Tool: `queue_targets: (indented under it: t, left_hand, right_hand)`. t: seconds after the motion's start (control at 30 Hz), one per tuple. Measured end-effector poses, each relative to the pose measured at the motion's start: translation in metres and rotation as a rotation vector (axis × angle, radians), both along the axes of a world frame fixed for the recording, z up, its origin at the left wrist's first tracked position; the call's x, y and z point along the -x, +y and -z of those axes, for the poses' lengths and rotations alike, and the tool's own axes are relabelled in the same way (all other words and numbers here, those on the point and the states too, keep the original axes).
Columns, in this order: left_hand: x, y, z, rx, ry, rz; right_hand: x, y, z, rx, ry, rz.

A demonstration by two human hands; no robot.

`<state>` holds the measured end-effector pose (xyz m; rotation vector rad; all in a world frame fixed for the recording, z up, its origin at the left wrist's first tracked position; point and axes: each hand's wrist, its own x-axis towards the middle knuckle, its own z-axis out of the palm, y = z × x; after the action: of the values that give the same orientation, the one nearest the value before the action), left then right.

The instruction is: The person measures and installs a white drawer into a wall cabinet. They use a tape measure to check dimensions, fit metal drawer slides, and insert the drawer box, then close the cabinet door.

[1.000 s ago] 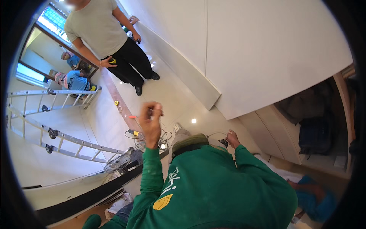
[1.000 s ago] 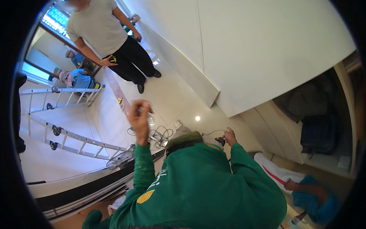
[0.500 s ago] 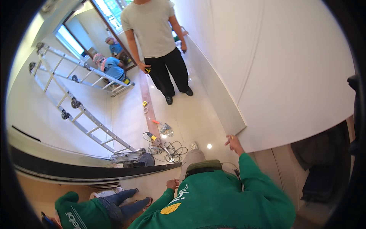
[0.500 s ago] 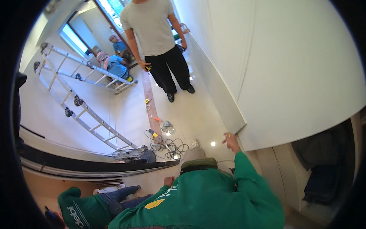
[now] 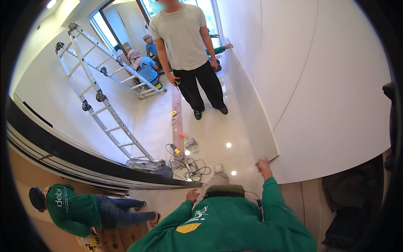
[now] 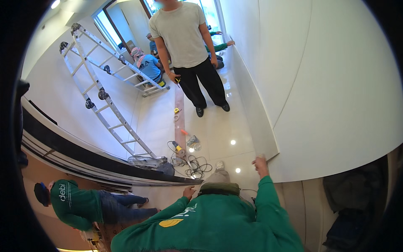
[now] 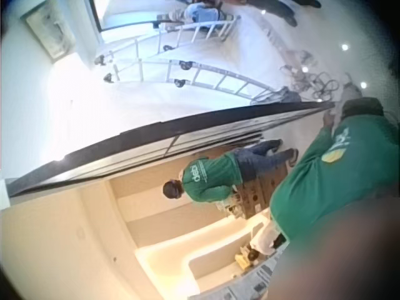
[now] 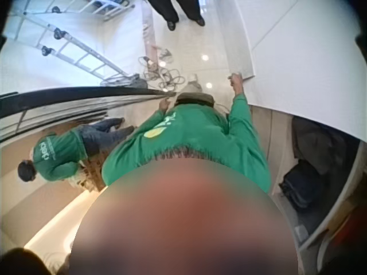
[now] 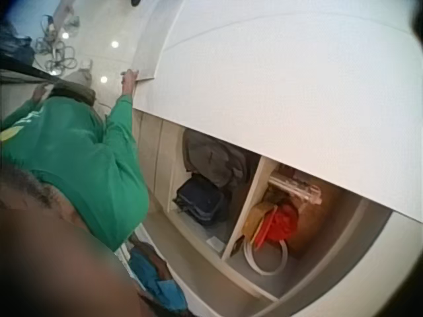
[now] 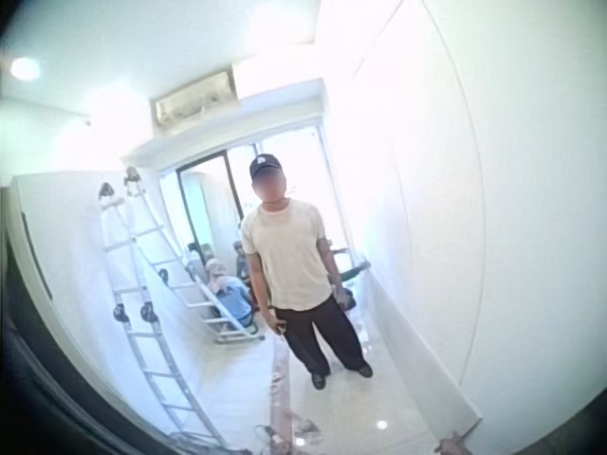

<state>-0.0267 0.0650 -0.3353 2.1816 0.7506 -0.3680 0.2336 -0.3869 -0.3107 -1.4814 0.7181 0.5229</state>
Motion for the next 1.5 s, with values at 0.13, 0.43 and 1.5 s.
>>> queue_targets:
  t: [0.13, 0.43, 1.5]
  left_hand:
    - [-0.019, -0.007, -0.019, 0.172, 0.156, -0.134]
    - [-0.007, -0.005, 0.001, 0.138, 0.042, -0.068]
    - [-0.036, -0.013, 0.003, 0.0, 0.153, 0.1]
  right_hand:
    - [-0.019, -0.066, 0.036, 0.076, 0.196, 0.276]
    - [0.003, -0.091, 0.021, 0.029, 0.053, 0.169]
    - [0.1, 0.163, -0.572, -0.896, -1.863, -0.928]
